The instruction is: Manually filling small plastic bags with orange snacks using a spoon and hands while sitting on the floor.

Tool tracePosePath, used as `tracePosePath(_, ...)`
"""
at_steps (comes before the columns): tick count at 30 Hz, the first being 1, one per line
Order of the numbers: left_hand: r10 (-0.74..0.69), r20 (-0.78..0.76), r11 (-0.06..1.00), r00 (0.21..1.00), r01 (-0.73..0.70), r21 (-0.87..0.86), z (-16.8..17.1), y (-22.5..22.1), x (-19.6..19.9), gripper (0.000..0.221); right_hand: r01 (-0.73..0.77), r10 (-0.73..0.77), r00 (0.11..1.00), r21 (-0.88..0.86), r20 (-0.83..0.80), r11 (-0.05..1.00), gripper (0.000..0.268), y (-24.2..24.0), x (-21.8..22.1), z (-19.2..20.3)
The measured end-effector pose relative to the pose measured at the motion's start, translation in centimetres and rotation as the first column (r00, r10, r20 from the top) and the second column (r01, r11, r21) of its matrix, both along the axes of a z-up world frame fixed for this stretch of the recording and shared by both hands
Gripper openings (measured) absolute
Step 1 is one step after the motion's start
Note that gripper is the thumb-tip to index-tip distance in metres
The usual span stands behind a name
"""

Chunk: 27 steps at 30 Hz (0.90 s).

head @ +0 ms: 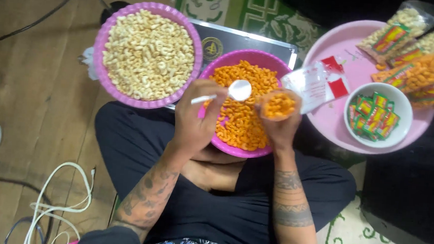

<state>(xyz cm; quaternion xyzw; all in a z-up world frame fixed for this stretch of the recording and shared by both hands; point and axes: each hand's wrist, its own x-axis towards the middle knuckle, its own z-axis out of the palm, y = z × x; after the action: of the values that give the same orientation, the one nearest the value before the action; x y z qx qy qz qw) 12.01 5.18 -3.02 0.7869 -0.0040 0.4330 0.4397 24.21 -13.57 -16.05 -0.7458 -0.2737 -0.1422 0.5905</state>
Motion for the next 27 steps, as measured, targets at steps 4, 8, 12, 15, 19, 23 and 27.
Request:
tracePosePath(4,0.083,-0.171,0.996,0.982,-0.087,-0.014,-3.7,1.9,-1.0,0.012,0.057,-0.058,0.996,-0.015,-0.073,0.998,0.076,0.1,-0.8,1.0)
tracePosePath(8,0.192,-0.329,0.981,0.925,-0.185,0.053,-7.3,2.5,-2.0,0.016,0.078,-0.085,0.991,-0.068,-0.099,0.995,0.077,0.2,-0.8,0.4)
tracePosePath(12,0.233,-0.381,0.972,0.895,-0.229,0.057,-9.9,2.5,-1.6,0.015,0.065,-0.078,0.993,-0.146,-0.088,0.987,0.077,0.6,-1.1,0.9)
tracePosePath(15,0.188,-0.443,0.978,0.876,-0.209,0.001,-9.8,2.1,-1.5,0.011,0.041,-0.053,0.995,-0.134,-0.086,0.990,0.080,0.3,-1.2,0.8)
tracePosePath(19,0.125,-0.475,0.978,0.871,-0.188,-0.086,-9.2,1.4,-1.4,0.013,0.070,-0.080,0.995,-0.157,-0.059,0.985,0.079,0.3,-0.8,0.0)
tracePosePath(23,0.095,-0.497,0.953,0.863,-0.223,-0.204,-10.0,1.1,-1.4,0.011,0.050,-0.064,0.992,-0.119,-0.110,0.992,0.077,0.4,-0.8,0.3)
tracePosePath(27,-0.039,-0.465,0.863,0.884,-0.205,-0.462,-12.0,1.9,-1.5,0.010,0.027,-0.036,0.994,-0.090,-0.102,0.996,0.077,0.3,-0.8,0.7)
